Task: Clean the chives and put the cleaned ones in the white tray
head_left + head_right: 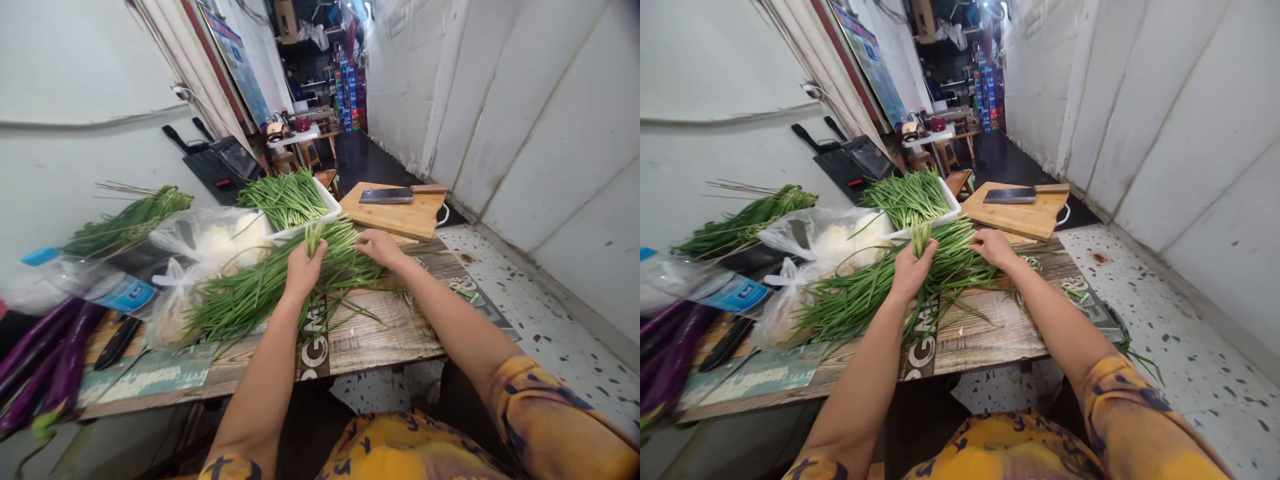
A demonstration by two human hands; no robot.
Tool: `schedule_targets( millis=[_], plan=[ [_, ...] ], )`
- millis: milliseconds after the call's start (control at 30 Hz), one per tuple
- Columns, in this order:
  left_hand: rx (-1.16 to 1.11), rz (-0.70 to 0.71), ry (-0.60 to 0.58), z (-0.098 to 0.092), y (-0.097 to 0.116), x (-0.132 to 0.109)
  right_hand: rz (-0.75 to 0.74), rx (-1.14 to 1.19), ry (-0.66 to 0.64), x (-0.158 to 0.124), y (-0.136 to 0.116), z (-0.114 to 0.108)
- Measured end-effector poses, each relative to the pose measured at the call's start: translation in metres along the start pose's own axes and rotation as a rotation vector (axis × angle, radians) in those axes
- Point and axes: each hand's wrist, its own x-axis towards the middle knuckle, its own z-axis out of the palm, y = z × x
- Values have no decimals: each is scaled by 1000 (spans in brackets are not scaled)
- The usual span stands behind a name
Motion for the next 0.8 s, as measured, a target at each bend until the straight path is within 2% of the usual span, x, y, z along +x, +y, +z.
schedule_targets(
  millis=[100, 167, 300, 433, 633, 800],
  plan=[
    [61, 47, -2, 1, -4, 1, 51, 425, 6, -7, -14, -17],
    [62, 96, -40, 3, -3, 0, 81, 543, 14, -11, -22, -23],
    [64, 165, -71, 6, 1, -3, 108, 520, 15, -16, -32, -24],
    [132, 184, -172, 8, 2, -4, 88, 507, 13, -15, -32, -22],
    [206, 125, -182, 11, -4, -3, 101, 627, -24, -14, -32, -15],
    [77, 39, -163, 15, -7, -5, -51, 514, -113, -15, -37, -8]
  ],
)
